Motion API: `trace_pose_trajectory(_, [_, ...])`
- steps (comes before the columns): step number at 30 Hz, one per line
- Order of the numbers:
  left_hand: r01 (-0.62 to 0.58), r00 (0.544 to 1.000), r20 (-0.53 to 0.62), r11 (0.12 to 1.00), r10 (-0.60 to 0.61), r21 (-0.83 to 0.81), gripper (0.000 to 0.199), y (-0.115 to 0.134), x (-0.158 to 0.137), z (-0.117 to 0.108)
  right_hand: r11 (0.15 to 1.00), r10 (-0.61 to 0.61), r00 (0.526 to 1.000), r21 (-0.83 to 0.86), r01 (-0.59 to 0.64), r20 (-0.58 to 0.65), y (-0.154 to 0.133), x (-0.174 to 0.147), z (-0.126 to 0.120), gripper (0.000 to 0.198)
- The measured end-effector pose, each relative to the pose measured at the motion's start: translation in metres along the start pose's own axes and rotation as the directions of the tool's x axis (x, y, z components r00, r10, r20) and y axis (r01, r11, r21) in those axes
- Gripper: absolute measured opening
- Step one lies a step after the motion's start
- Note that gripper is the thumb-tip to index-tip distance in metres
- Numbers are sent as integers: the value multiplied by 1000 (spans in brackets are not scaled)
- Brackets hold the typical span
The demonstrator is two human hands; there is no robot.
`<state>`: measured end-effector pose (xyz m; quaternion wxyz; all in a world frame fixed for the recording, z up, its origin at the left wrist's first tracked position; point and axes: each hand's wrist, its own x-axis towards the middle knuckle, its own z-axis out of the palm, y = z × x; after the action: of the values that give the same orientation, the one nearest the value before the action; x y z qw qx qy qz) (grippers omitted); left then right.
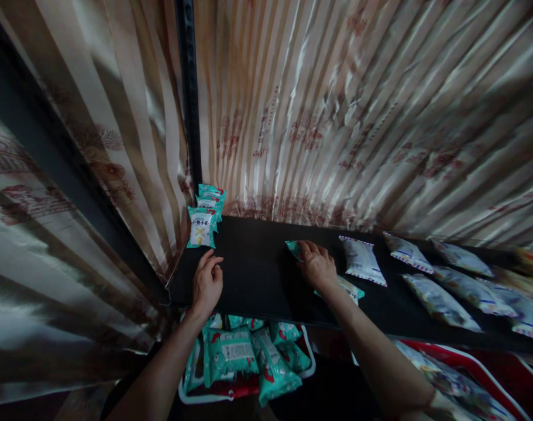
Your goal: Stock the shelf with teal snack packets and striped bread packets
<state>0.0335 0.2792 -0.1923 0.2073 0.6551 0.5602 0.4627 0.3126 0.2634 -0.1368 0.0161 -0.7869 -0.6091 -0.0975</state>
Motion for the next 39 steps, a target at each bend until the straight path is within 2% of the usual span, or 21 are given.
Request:
trace_pose_trajectory(4, [4, 1000, 11, 1000, -4, -31, 27, -1, 2, -2, 998, -32, 998, 56, 36, -62, 2, 7, -7, 38])
trace_pose_trajectory(6, [-7, 999, 36, 998, 9, -70, 27, 1, 2, -2, 980, -54, 989, 183, 78, -134, -3, 7, -15, 39])
trace_pose_trajectory(8, [-14, 998, 66, 992, 22, -126, 26, 5, 2, -3, 906, -45, 981, 405, 120, -191, -15, 5, -23, 44])
trace_pose_trajectory(9, [-9, 996, 84, 987, 23, -160, 26, 8, 1, -3, 827, -24, 981, 548, 127, -192, -24, 3, -27, 47])
trace_pose_trajectory(10, [1, 994, 105, 980, 20, -198, 25, 11, 0, -4, 709, 3, 986, 696, 114, -165, -33, 0, -29, 49])
trace_pose_trajectory(12, [46, 987, 163, 959, 0, -280, 26, 16, -3, -5, 369, 30, 999, 929, 19, -32, -54, -6, -30, 51])
trace_pose_trajectory(14, [135, 965, 260, 920, -38, -367, 33, 19, -5, -8, 20, -11, 993, 993, -120, 120, -75, -13, -28, 51])
trace_pose_trajectory(15, [193, 947, 314, 894, -62, -405, 38, 19, -6, -9, -106, -43, 984, 978, -178, 174, -84, -17, -25, 51])
trace_pose_trajectory(17, [280, 919, 380, 851, -103, -445, 44, 17, -8, -10, -254, -98, 968, 934, -250, 232, -99, -24, -20, 52])
trace_pose_trajectory(19, [293, 924, 359, 851, -134, -437, 48, 11, -8, -12, -298, -147, 956, 910, -287, 253, -110, -29, -15, 52])
trace_pose_trajectory(24, [274, 946, 267, 892, -182, -360, 46, -1, -4, -19, -307, -247, 921, 877, -369, 301, -129, -39, -10, 49])
trace_pose_trajectory(26, [254, 954, 244, 900, -173, -355, 44, -1, -2, -23, -373, -212, 921, 844, -385, 326, -134, -41, -10, 47])
trace_pose_trajectory(29, [263, 956, 225, 884, -186, -386, 46, 2, 0, -28, -534, -63, 922, 767, -355, 382, -138, -42, -13, 39])
trace_pose_trajectory(31, [359, 928, 270, 815, -258, -455, 53, 6, -2, -28, -622, 24, 913, 721, -305, 407, -140, -43, -16, 34])
trace_pose_trajectory(34, [529, 847, 422, 580, -323, -619, 62, 16, -8, -22, -691, 96, 906, 683, -238, 413, -147, -48, -16, 31])
trace_pose_trajectory(36, [562, 827, 469, 437, -310, -702, 59, 24, -14, -15, -679, 109, 908, 697, -230, 406, -154, -56, -12, 31])
trace_pose_trajectory(37, [558, 829, 465, 397, -311, -729, 56, 27, -17, -12, -657, 108, 909, 715, -239, 403, -157, -61, -8, 32])
trace_pose_trajectory(39, [558, 826, 457, 369, -331, -743, 52, 30, -19, -9, -585, 122, 904, 765, -268, 410, -158, -71, 1, 33])
